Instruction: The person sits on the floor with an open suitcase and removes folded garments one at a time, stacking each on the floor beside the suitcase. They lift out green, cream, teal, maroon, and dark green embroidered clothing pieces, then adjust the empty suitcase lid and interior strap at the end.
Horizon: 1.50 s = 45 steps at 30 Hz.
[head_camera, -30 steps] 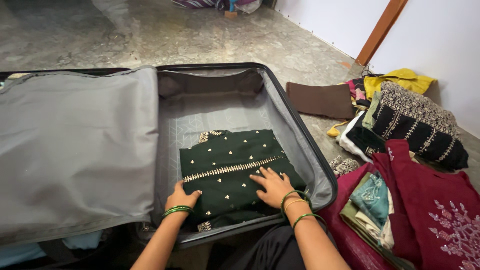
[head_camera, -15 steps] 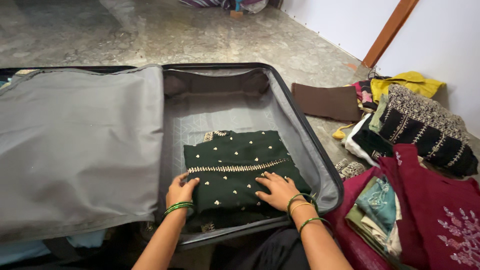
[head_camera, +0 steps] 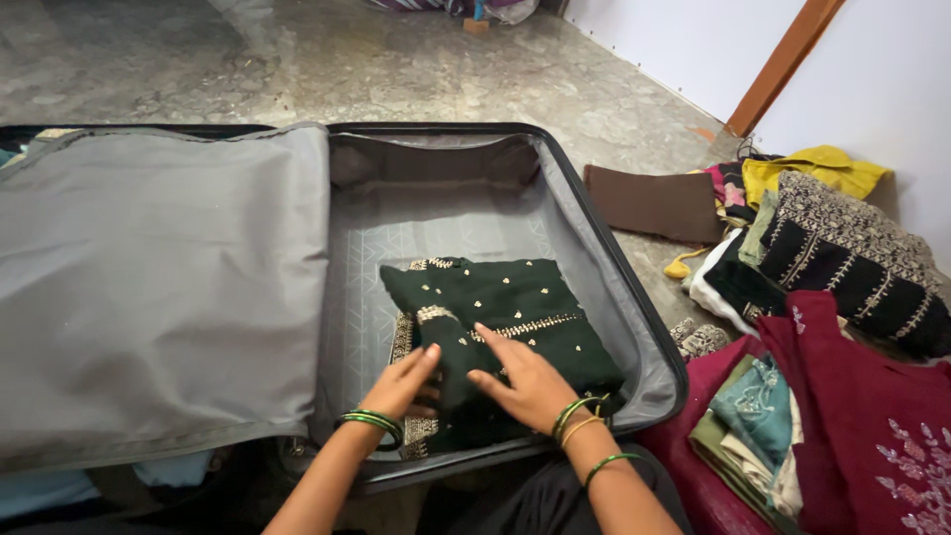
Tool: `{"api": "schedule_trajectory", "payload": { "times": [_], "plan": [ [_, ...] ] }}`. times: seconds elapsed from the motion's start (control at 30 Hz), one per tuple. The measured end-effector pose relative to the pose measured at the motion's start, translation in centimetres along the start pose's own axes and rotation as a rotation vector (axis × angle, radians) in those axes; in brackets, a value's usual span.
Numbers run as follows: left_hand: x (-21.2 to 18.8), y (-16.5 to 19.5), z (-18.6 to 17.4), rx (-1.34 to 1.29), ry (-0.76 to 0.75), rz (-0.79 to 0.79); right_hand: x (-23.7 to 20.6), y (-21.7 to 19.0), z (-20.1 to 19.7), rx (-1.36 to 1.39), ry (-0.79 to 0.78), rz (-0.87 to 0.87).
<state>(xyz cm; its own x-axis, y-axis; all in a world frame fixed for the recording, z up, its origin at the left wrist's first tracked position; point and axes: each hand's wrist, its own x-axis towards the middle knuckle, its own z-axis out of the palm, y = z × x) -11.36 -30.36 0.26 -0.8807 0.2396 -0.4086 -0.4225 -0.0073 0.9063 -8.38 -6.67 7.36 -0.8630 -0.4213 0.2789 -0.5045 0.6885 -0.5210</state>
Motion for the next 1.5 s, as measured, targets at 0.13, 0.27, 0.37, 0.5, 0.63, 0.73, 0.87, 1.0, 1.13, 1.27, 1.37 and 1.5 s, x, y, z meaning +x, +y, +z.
{"api": "schedule_trajectory", "payload": {
  "times": [0.13, 0.27, 0.37, 0.5, 0.63, 0.73, 0.87, 1.0, 1.13, 1.27, 1.37, 1.5],
  "plan": [
    [0.5, -2.0, 0.7, 0.320, -0.181, 0.194, 1.0, -2.9, 0.4, 0.010, -0.014, 0.015],
    [0.3, -2.7, 0.7, 0.420, -0.300, 0.263, 1.6, -2.7, 1.4, 0.031, 0.024, 0.121],
    [-0.6, -2.0, 0.7, 0.414, -0.342, 0.188, 2.0, -0.5, 2.2, 0.157, -0.062, 0.476],
    [-1.3, -1.0, 1.1, 0.398, -0.351, 0.238, 1.8, 3.4, 3.0, 0.133, -0.014, 0.565],
    [-0.4, -1.2, 0.5, 0.466, -0.016, 0.249, 1.6, 8.2, 2.7, 0.371, 0.367, 0.611],
    [0.1, -1.8, -0.9, 0.684, 0.201, 0.196, -0.3, 12.1, 0.5, 0.736, 0.754, 0.708],
    [-0.2, -2.2, -1.6, 0.865, 0.258, 0.173, -2.5, 15.0, -2.4, 0.762, 1.161, 0.831],
    [-0.7, -1.8, -1.7, 0.962, 0.282, 0.113, -2.9, 14.8, -2.6, 1.190, 1.196, 0.929],
    [-1.2, -1.5, -1.7, 0.951, 0.278, 0.091, -2.4, 13.7, -2.4, 1.249, 1.131, 0.740],
    [-1.3, -1.3, -1.7, 0.959, 0.270, 0.090, -2.2, 11.9, -3.0, 1.355, 1.103, 0.723],
    [-1.4, -1.2, -1.7, 0.951, 0.263, 0.103, -1.9, 9.2, -3.5, 1.574, 0.839, 0.582],
    [-1.4, -1.3, -1.8, 0.955, 0.244, 0.116, -0.8, 4.6, -3.9, 1.604, 0.327, 0.518]
  ]
}}
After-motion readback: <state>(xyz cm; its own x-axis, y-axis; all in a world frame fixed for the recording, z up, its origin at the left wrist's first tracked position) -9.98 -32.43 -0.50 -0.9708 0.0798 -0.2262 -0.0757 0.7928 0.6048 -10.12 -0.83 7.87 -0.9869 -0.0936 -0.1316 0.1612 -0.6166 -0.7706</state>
